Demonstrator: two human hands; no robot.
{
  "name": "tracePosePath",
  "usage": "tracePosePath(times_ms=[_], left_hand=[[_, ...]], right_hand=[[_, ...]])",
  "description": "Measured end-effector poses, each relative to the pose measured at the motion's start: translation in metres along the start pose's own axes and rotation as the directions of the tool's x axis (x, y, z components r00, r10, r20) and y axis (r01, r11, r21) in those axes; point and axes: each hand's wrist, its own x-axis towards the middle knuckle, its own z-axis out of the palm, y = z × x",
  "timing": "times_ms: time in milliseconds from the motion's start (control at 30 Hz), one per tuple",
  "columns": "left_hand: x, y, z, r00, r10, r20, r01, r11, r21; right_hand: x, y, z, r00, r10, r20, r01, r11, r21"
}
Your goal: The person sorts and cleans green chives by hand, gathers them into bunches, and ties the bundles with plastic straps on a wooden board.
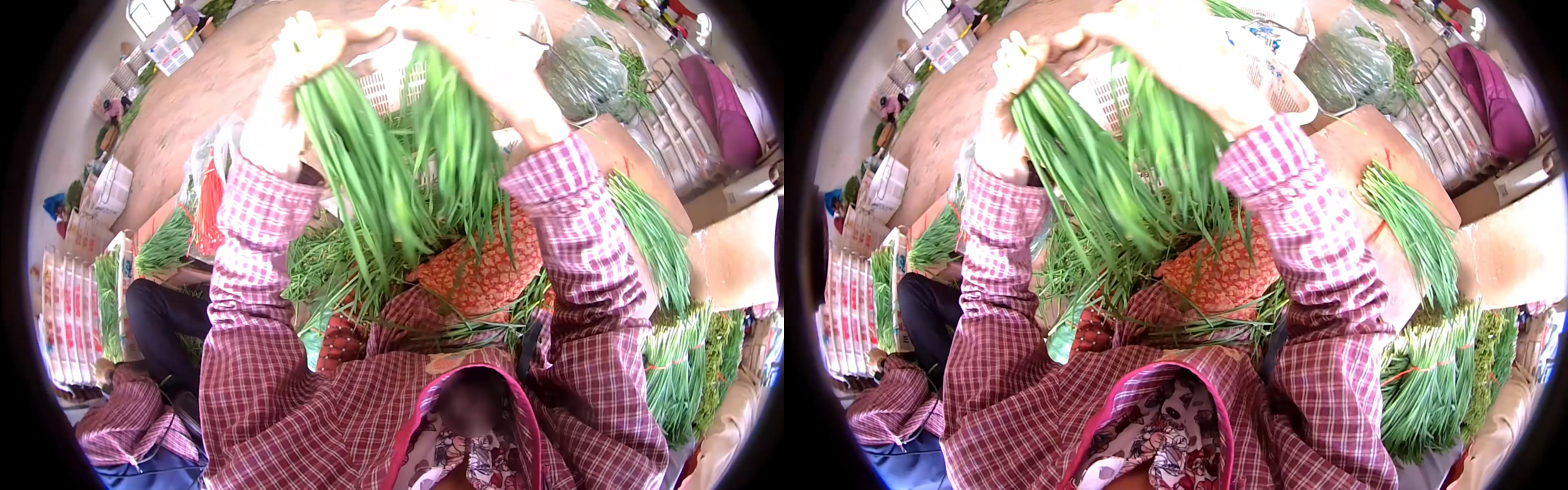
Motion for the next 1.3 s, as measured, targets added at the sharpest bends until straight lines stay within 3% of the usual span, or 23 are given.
tracePosePath(times_ms=[67, 200, 233, 267, 333, 400, 467, 533, 567, 600, 667, 700, 733, 767, 800, 867, 900, 967, 1000, 1067, 1133, 1267, 1300], left_hand=[[0.005, -0.020, -0.007, 0.995, -0.094, 0.019, 0.096, 0.981, -0.166], [0.004, -0.035, 0.005, 0.993, -0.095, -0.074, 0.078, 0.975, -0.208], [0.004, -0.040, 0.007, 0.990, -0.141, 0.029, 0.142, 0.921, -0.362], [0.005, -0.044, -0.014, 0.965, -0.234, 0.117, 0.257, 0.930, -0.261], [-0.001, -0.045, 0.003, 0.989, -0.141, 0.045, 0.144, 0.987, -0.067], [-0.001, -0.049, -0.001, 0.979, -0.201, 0.022, 0.203, 0.973, -0.114], [0.000, -0.052, -0.009, 0.964, -0.266, 0.001, 0.263, 0.952, -0.158], [0.010, -0.049, -0.024, 0.949, -0.282, 0.143, 0.313, 0.903, -0.295], [0.018, -0.035, -0.015, 0.837, -0.525, 0.152, 0.515, 0.666, -0.539], [0.015, -0.038, -0.007, 0.837, -0.525, 0.152, 0.516, 0.666, -0.539], [0.003, -0.048, 0.022, 0.978, -0.201, -0.063, 0.199, 0.980, -0.031], [0.009, -0.038, 0.005, 0.939, -0.345, 0.009, 0.344, 0.937, 0.058], [0.009, -0.037, 0.004, 0.937, -0.349, 0.009, 0.348, 0.935, 0.061], [0.009, -0.034, 0.005, 0.963, -0.266, -0.042, 0.268, 0.962, 0.045], [0.010, -0.032, 0.007, 0.979, -0.180, -0.093, 0.183, 0.983, 0.024], [0.009, -0.021, 0.012, 0.994, -0.022, -0.111, 0.033, 0.995, 0.098], [0.014, -0.015, 0.004, 0.995, 0.035, -0.095, -0.023, 0.991, 0.130], [0.024, 0.014, -0.038, 0.985, 0.171, 0.006, -0.171, 0.981, 0.094], [0.032, 0.033, -0.037, 0.982, 0.182, -0.053, -0.161, 0.949, 0.272], [0.039, 0.065, -0.062, 0.968, 0.251, 0.009, -0.248, 0.949, 0.197], [0.036, 0.086, -0.070, 0.927, 0.359, -0.109, -0.332, 0.920, 0.207], [0.028, 0.107, -0.082, 0.858, 0.479, -0.185, -0.436, 0.870, 0.233], [0.028, 0.110, -0.086, 0.838, 0.502, -0.215, -0.455, 0.859, 0.234]], right_hand=[[-0.002, 0.008, 0.005, 0.976, 0.195, 0.091, -0.213, 0.942, 0.258], [0.000, 0.025, 0.012, 0.999, 0.024, 0.033, -0.033, 0.957, 0.288], [0.001, 0.024, 0.014, 0.992, 0.079, 0.098, -0.115, 0.890, 0.441], [-0.005, 0.025, 0.015, 0.978, 0.133, 0.160, -0.202, 0.788, 0.581], [0.002, 0.028, 0.016, 0.970, 0.165, 0.179, -0.234, 0.839, 0.492], [0.000, 0.030, 0.015, 0.994, -0.111, -0.012, 0.108, 0.984, -0.142], [0.006, 0.051, 0.006, 0.990, -0.138, 0.036, 0.142, 0.938, -0.317], [0.014, 0.058, -0.006, 0.719, -0.527, 0.453, 0.651, 0.282, -0.705], [0.007, 0.063, -0.008, 0.741, -0.551, 0.383, 0.615, 0.328, -0.717], [0.014, 0.068, -0.006, 0.741, -0.552, 0.383, 0.615, 0.328, -0.717], [0.029, 0.065, -0.005, 0.777, -0.382, 0.500, 0.627, 0.544, -0.558], [0.027, 0.060, -0.003, 0.950, -0.064, 0.304, 0.177, 0.916, -0.361], [0.020, 0.051, -0.001, 0.952, -0.064, 0.299, 0.175, 0.916, -0.361], [0.013, 0.043, 0.001, 0.969, 0.006, 0.247, 0.033, 0.988, -0.153], [0.008, 0.038, 0.000, 0.972, 0.092, 0.216, -0.108, 0.992, 0.063], [0.000, 0.049, 0.009, 0.987, 0.146, 0.066, -0.149, 0.988, 0.049], [-0.015, 0.047, 0.016, 0.996, 0.043, 0.075, -0.045, 0.999, 0.025], [-0.049, 0.051, 0.026, 0.987, -0.129, 0.097, 0.147, 0.968, -0.204], [-0.069, 0.066, 0.027, 0.974, -0.190, 0.122, 0.224, 0.889, -0.399], [-0.105, 0.095, 0.017, 0.977, -0.015, 0.213, 0.112, 0.887, -0.448], [-0.138, 0.092, -0.006, 0.894, 0.275, 0.355, 0.034, 0.747, -0.664], [-0.177, 0.123, -0.056, 0.737, 0.581, 0.344, 0.030, 0.481, -0.876], [-0.168, 0.114, -0.057, 0.776, 0.561, 0.289, -0.007, 0.466, -0.885]])
